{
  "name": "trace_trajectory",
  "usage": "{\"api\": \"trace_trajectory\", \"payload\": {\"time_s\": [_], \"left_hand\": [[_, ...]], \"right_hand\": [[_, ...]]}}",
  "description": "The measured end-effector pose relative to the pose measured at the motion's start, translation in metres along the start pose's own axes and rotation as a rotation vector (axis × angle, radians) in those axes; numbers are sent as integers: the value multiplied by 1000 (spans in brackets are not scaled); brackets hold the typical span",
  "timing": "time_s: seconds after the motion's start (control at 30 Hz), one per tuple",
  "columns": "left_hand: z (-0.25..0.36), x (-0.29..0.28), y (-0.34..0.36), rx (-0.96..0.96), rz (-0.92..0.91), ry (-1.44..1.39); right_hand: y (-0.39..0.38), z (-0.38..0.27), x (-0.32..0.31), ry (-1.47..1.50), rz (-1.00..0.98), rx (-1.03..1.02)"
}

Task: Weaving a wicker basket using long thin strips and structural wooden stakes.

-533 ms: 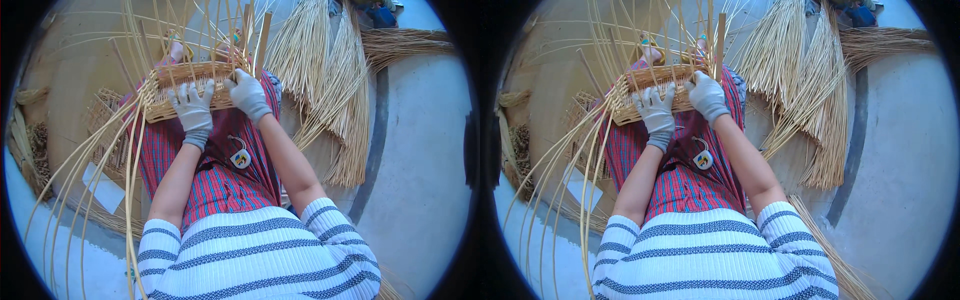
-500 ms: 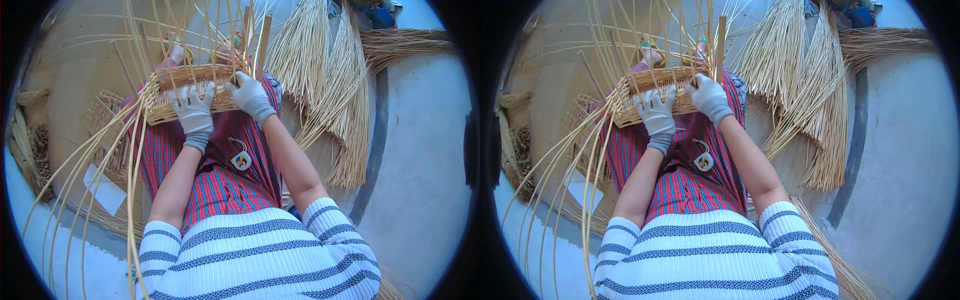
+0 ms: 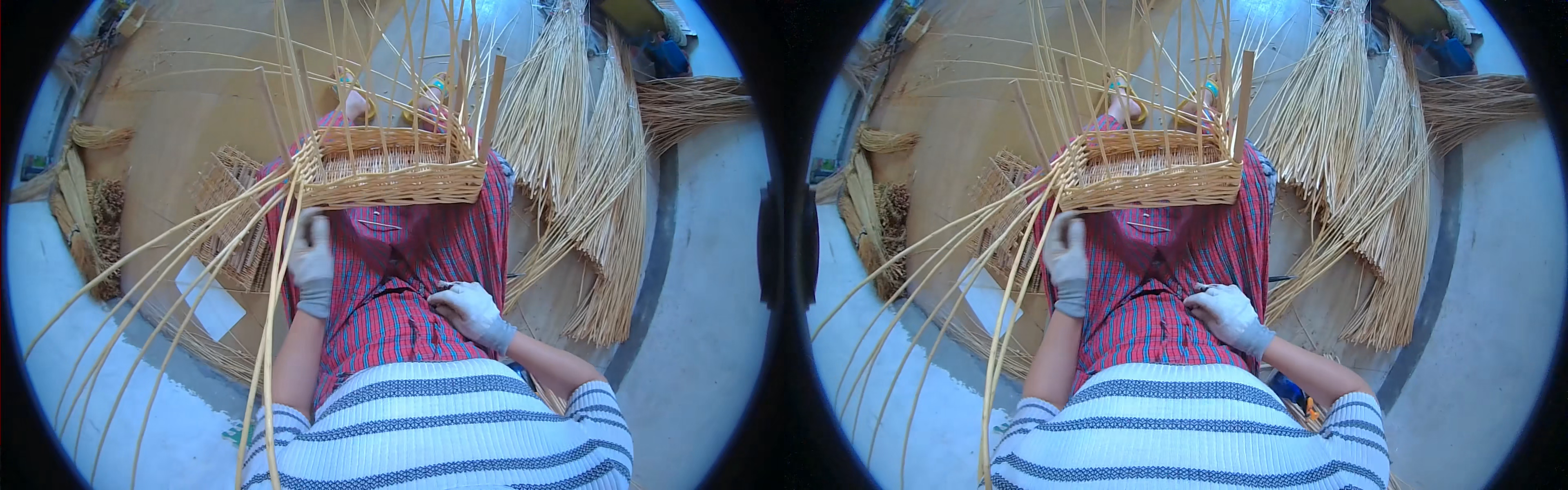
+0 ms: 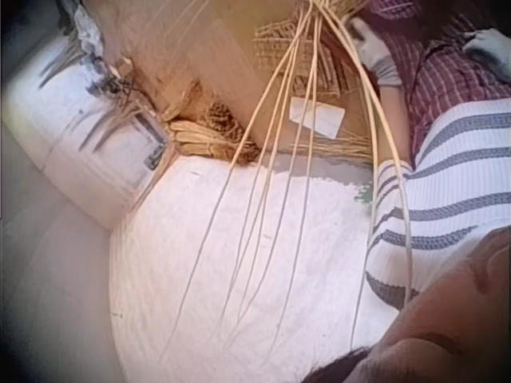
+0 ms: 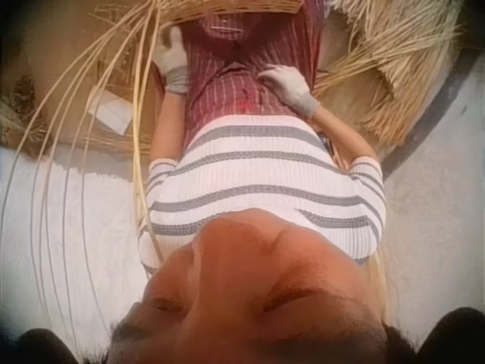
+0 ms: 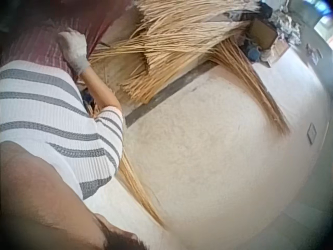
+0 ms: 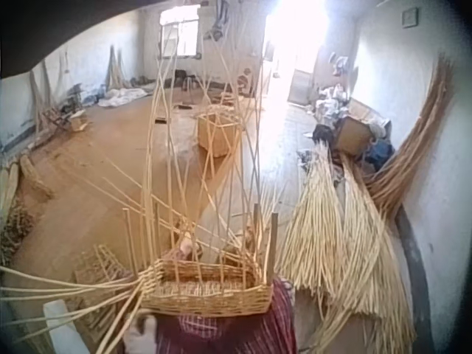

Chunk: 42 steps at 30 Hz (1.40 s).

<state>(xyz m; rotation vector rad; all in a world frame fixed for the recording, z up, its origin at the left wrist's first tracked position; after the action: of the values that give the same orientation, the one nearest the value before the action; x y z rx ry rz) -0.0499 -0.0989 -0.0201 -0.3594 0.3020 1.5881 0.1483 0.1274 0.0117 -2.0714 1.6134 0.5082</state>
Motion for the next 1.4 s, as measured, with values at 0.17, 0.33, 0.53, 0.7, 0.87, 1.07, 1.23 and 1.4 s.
{"api": "trace_trajectory", "payload": {"time_s": [0.17, 0.33, 0.53, 0.7, 0.87, 1.07, 1.23, 1.4], "left_hand": [[-20, -79, 25, -4, 330, 7], [-14, -96, 15, -131, 289, 91], [40, -86, 4, -33, 20, -12], [159, -57, -3, 383, -184, 92], [132, -75, 28, 440, -192, -406], [89, -87, 25, 232, -47, -537], [65, -68, -18, 153, 185, -341], [-21, -8, 36, -285, -74, -282]], "right_hand": [[64, -45, -16, 126, 50, -120], [134, -140, 26, 235, -128, -453], [148, -236, 97, 277, -266, -863], [132, -216, 101, 106, -309, -687], [126, -181, 50, 98, -324, -505], [200, 53, -76, 1555, 348, -135], [182, 13, -83, 1153, 418, -97], [165, 18, -114, 343, 575, -111]]}}
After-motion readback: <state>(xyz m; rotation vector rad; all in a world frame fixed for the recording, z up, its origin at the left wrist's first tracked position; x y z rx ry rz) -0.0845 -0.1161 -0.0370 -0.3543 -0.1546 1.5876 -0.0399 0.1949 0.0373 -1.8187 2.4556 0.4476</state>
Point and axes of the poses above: each hand's wrist, its own y-axis towards the middle knuckle, its own x-axis out of the palm, z = x × y, the point moved 10 cm from there along y, towards the middle knuckle, and after that the axes turned 11 degrees about y, right-handed, at the moved point
